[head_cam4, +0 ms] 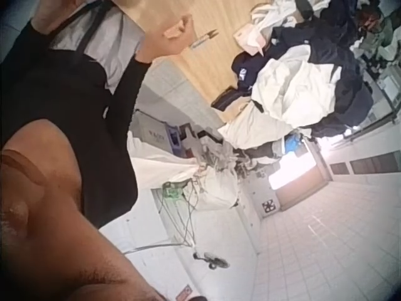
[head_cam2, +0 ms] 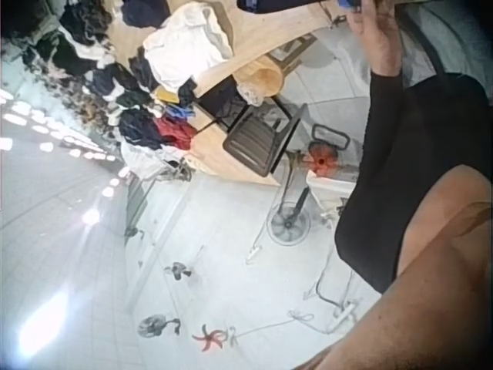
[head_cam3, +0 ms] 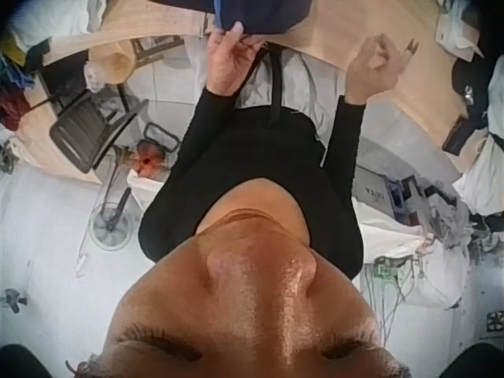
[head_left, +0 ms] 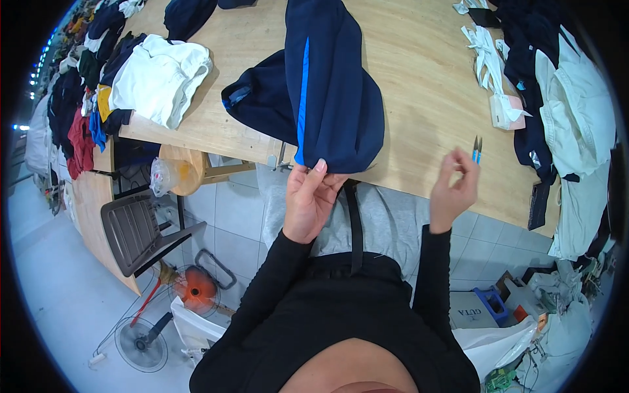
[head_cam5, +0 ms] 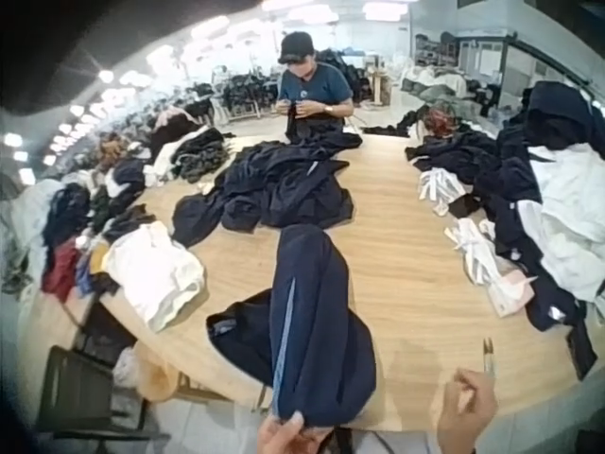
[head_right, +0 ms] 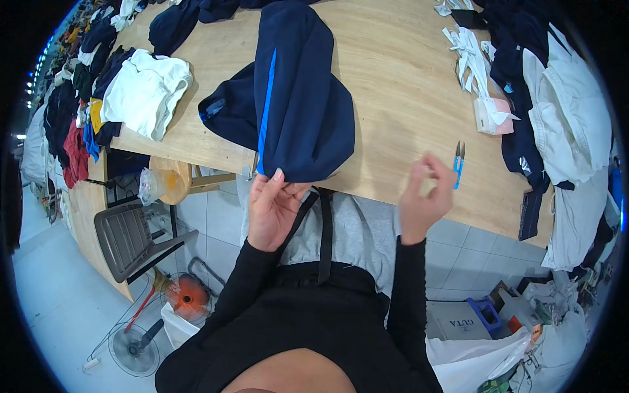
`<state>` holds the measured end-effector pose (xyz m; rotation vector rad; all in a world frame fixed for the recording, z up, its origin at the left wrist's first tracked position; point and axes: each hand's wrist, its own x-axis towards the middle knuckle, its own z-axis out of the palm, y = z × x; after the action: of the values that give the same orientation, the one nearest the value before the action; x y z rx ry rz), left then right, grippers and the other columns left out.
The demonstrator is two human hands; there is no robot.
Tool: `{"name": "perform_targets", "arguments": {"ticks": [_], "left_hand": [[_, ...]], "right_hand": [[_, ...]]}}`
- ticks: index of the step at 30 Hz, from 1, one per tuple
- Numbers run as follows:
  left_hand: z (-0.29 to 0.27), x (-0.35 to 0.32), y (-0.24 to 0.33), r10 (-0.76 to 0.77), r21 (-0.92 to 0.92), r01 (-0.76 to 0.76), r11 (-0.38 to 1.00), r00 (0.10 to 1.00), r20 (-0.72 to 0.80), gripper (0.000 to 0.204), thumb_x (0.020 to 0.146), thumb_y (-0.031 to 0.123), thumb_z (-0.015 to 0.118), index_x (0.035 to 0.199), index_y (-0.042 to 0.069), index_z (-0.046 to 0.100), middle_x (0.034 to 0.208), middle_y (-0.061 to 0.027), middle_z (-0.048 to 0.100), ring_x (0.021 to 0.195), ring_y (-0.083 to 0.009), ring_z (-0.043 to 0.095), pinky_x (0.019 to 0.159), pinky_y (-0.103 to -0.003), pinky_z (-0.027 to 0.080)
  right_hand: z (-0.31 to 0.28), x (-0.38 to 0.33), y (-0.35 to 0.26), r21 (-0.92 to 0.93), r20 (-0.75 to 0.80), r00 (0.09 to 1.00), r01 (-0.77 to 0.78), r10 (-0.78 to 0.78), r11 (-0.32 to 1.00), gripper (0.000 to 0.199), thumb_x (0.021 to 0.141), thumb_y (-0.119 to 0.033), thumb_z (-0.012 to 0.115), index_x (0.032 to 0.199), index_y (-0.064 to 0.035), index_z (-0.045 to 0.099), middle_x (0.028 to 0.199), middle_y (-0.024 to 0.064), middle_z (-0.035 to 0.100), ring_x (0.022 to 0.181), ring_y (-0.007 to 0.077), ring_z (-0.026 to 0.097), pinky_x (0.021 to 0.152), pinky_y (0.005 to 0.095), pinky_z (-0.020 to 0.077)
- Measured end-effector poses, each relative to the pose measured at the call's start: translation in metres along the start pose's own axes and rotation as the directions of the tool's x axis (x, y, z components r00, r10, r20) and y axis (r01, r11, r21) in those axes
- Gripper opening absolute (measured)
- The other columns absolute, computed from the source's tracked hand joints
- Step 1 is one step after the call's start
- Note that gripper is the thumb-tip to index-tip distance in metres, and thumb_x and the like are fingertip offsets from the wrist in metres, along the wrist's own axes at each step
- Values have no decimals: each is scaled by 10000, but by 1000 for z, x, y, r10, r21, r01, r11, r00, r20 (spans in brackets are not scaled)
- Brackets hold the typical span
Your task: Trimming excess threads from blue fabric garments using a pair of small thread snips.
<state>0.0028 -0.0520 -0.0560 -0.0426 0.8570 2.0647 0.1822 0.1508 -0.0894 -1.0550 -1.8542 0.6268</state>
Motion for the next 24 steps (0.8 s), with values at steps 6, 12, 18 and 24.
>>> {"name": "perform_targets", "arguments": {"ticks": [6, 12, 18, 24], "left_hand": [[-21, -20, -16, 52, 29, -56, 998, 992, 112, 420, 1129, 80, 577, 1539, 19, 506, 1382, -143, 712, 1205, -214, 734, 1128, -410, 551], [-11, -22, -22, 54, 138, -64, 988, 996, 75, 373, 1109, 72, 602, 1479, 49, 567, 1364, -117, 711, 1203, -198, 723, 1105, -415, 551], [-14, -13, -25, 41, 198, -44, 979, 999, 24, 327, 1110, 58, 600, 1433, 24, 562, 1303, -126, 733, 1164, -214, 748, 1062, -431, 600], [-1, -6, -18, 76, 134, -67, 989, 995, -64, 394, 1095, 15, 619, 1471, -3, 503, 1204, -135, 765, 1055, -227, 791, 955, -383, 672]], "right_hand": [[16, -21, -110, 386, 348, 924, 13, -158, 922, 257, 859, -41, 888, 1062, -27, 731, 992, 80, 731, 859, 214, 660, 770, 328, 534], [25, -33, -115, 285, 464, 883, -221, 67, 933, 280, 818, -89, 951, 939, -32, 706, 824, 42, 695, 716, 138, 633, 662, 266, 483], [24, -34, -94, 332, 716, 660, -607, 226, 722, 176, 956, -87, 857, 943, -27, 692, 868, -19, 707, 773, 50, 619, 697, 235, 495], [18, -30, -87, 366, 749, 588, -751, 306, 549, 138, 992, -57, 814, 1039, -8, 693, 957, -6, 731, 846, 40, 646, 776, 215, 520]]}}
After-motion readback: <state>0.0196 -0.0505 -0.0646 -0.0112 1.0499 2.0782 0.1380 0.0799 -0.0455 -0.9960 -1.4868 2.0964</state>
